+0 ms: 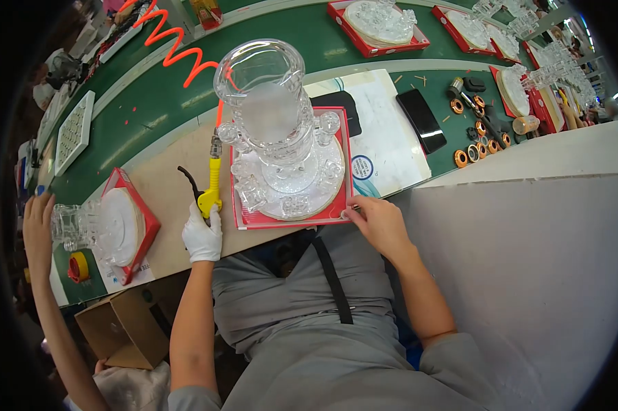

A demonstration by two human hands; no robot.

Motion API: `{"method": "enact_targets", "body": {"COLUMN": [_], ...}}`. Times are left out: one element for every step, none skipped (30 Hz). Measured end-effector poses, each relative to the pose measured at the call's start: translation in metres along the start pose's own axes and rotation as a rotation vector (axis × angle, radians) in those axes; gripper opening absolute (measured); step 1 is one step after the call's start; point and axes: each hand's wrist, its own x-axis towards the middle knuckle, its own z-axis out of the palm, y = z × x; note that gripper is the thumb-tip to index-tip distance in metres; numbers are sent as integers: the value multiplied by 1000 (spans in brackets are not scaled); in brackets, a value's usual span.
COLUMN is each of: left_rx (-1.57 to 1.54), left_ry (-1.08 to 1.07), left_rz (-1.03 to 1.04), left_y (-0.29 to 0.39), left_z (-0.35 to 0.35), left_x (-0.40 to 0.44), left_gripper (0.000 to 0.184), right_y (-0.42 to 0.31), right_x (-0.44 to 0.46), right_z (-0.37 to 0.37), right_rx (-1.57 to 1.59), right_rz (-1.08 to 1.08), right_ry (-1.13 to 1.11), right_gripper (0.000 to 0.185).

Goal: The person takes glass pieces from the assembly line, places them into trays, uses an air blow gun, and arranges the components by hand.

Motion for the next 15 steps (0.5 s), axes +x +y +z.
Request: {"method": "enact_targets", "body": {"left_rx": [1,-4,-9,-16,-7,1,8,2,-3,-7,-13,-20,-27,-31,-34], "left_ry": [2,-7,-16,-25,-27,-30,-33,-23,-12,-3,-7,-11,-15,-23,-32], "left_rz": [-6,-11,-17,-25,-28,-30,-30,-24,-19,-15,-20,-25,-29,-36,-42], "left_y": [0,1,3,4,3,2,2,2,1,1,0,1,1,2,3], "left_z": [0,-2,-4,-4,-4,-4,-3,-2,-2,-2,-2,-2,-2,-3,-4], "left_x": [0,0,0,1,1,1,1,1,1,1,0,0,1,1,2], "left_gripper": [45,45,45,45,45,45,45,45,45,45,44,44,44,44,44], "right_y": [-2,-2,-3,0,4,7,9,9,9,12,15,17,19,18,18], "right_x": [6,11,15,21,25,27,28,29,30,29,26,22,17,12,7], "right_z": [0,1,1,1,2,4,5,6,7,10,14,15,16,15,15], "right_rx": [-30,-61,-93,-94,-95,-96,-83,-69,-54,38,130,220,316,412,510], "right_rz": [-15,-30,-45,-53,-59,-64,-55,-48,-41,-55,-68,-81,20,121,223], "right_ry": [-48,-100,-153,-197,-241,-285,-281,-276,-271,-231,-190,-149,-163,-178,-191], "right_gripper": [20,21,22,22,22,22,21,20,19,19,19,19,20,23,26]}}
